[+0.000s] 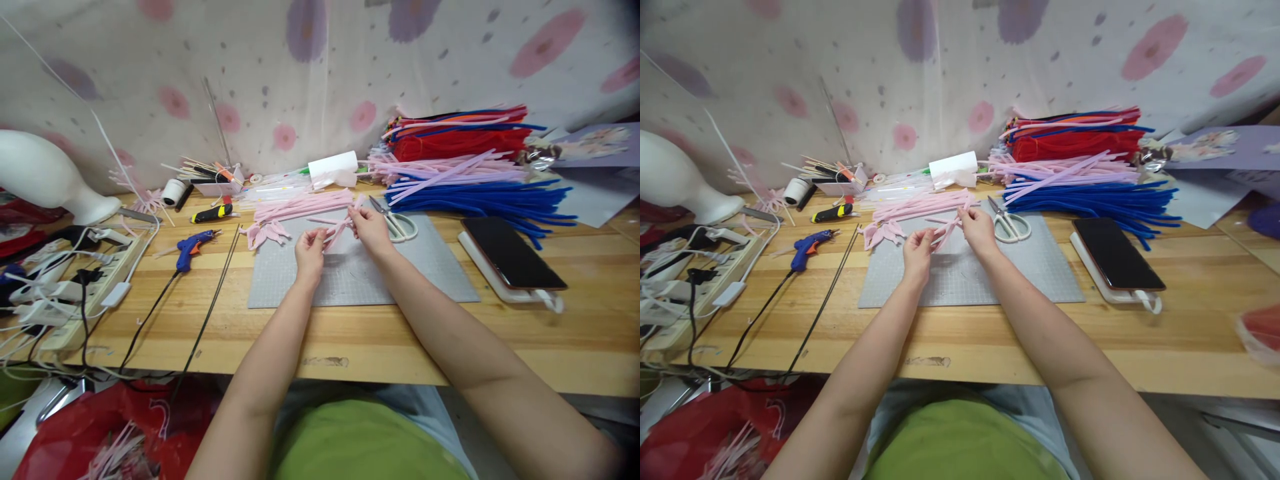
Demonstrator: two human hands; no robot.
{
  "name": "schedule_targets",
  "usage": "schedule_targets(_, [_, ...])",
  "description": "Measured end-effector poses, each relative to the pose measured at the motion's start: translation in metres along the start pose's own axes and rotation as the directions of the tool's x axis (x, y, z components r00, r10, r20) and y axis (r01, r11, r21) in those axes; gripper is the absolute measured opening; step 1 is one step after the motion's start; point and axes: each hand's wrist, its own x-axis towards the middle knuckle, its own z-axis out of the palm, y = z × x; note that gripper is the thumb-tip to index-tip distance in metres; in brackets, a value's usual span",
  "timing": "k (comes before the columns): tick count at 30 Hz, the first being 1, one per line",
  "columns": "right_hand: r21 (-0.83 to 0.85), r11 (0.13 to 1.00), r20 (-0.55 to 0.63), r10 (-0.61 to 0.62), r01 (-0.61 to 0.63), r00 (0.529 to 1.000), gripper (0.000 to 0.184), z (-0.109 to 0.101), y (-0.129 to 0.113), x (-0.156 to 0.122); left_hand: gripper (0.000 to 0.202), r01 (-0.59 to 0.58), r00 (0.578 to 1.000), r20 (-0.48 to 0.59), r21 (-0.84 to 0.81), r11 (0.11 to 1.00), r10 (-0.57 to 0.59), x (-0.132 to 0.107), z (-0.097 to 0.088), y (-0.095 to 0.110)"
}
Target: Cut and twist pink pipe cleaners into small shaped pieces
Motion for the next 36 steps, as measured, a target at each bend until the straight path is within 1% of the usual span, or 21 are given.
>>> schedule_targets(3, [0.020,1.000,0.006,0.014,-0.014,1.000,0.041,-0.001,-0.001,0.001,0.030,-0.018,1.000,0.007,0.023,1.000,0.018,0.001,-0.002,0.000])
schedule_targets(5, [0.036,0.999,0.027,0.022,-0.023,0.999,0.041,-0.001,-0.002,0.001,0.026,-0.008,0.999,0.033,0.061,0.998,0.006,0.004,-0.004,-0.001])
schedule_targets(6, [0.037,0.999,0.044,0.020,-0.021,0.999,0.040,-0.001,-0.001,0.001,0.024,-0.001,0.999,0.050,0.105,0.995,-0.004,0.005,-0.006,-0.001])
schedule_targets(8, [-0.003,1.000,0.087,-0.010,0.010,0.996,0.039,-0.002,-0.001,0.000,0.017,-0.018,0.997,0.080,0.252,0.968,-0.002,0.008,-0.011,0.001])
schedule_targets(10, [-0.108,0.991,0.141,-0.060,0.076,0.988,0.036,-0.002,-0.003,-0.002,0.013,-0.113,0.991,0.115,0.442,0.890,0.068,0.008,-0.014,0.005])
schedule_targets(12, [-0.232,0.962,0.186,-0.098,0.141,0.978,0.034,-0.002,-0.007,-0.006,0.017,-0.254,0.967,0.182,0.594,0.763,0.180,0.005,-0.015,0.009])
schedule_targets(13, [-0.278,0.947,0.207,-0.107,0.164,0.972,0.034,-0.002,-0.009,-0.009,0.018,-0.301,0.953,0.217,0.646,0.702,0.209,0.003,-0.014,0.011])
schedule_targets(14, [-0.303,0.936,0.226,-0.109,0.176,0.968,0.034,-0.001,-0.012,-0.011,0.019,-0.324,0.946,0.243,0.681,0.657,0.215,0.001,-0.012,0.012])
schedule_targets(15, [-0.313,0.932,0.246,-0.107,0.184,0.963,0.034,0.000,-0.014,-0.013,0.020,-0.324,0.946,0.256,0.704,0.632,0.199,-0.001,-0.010,0.013])
schedule_targets(16, [-0.310,0.932,0.267,-0.103,0.187,0.958,0.035,0.000,-0.016,-0.015,0.020,-0.307,0.951,0.257,0.716,0.627,0.172,-0.002,-0.008,0.012])
schedule_targets(17, [-0.303,0.934,0.289,-0.101,0.191,0.952,0.036,0.001,-0.018,-0.016,0.021,-0.282,0.958,0.252,0.712,0.643,0.140,-0.003,-0.007,0.011])
schedule_targets(19, [-0.301,0.926,0.323,-0.127,0.229,0.938,0.036,0.001,-0.021,-0.016,0.024,-0.209,0.970,0.229,0.646,0.734,0.075,-0.002,-0.004,0.007])
schedule_targets(22, [-0.349,0.876,0.367,-0.199,0.333,0.909,0.026,-0.002,-0.022,-0.015,0.025,-0.057,0.986,0.167,0.417,0.907,-0.015,0.002,-0.003,0.004])
schedule_targets(24, [-0.410,0.835,0.410,-0.191,0.367,0.892,0.021,-0.006,-0.023,-0.015,0.026,0.032,0.993,0.099,0.281,0.959,-0.062,0.003,-0.003,0.005])
schedule_targets(27, [-0.506,0.774,0.434,-0.152,0.380,0.888,0.019,-0.009,-0.026,-0.016,0.026,0.084,0.996,0.014,0.180,0.980,-0.088,0.003,-0.003,0.010])
schedule_targets(30, [-0.546,0.735,0.416,-0.178,0.401,0.892,0.018,-0.009,-0.028,-0.018,0.025,0.121,0.993,-0.030,0.107,0.987,-0.118,0.002,-0.003,0.013])
schedule_targets(33, [-0.547,0.734,0.413,-0.181,0.403,0.892,0.018,-0.010,-0.028,-0.018,0.023,0.158,0.987,-0.039,0.063,0.985,-0.156,0.003,-0.004,0.013])
schedule_targets(36, [-0.516,0.760,0.448,-0.153,0.394,0.881,0.020,-0.009,-0.028,-0.019,0.019,0.176,0.983,-0.058,0.028,0.984,-0.174,0.005,-0.006,0.012])
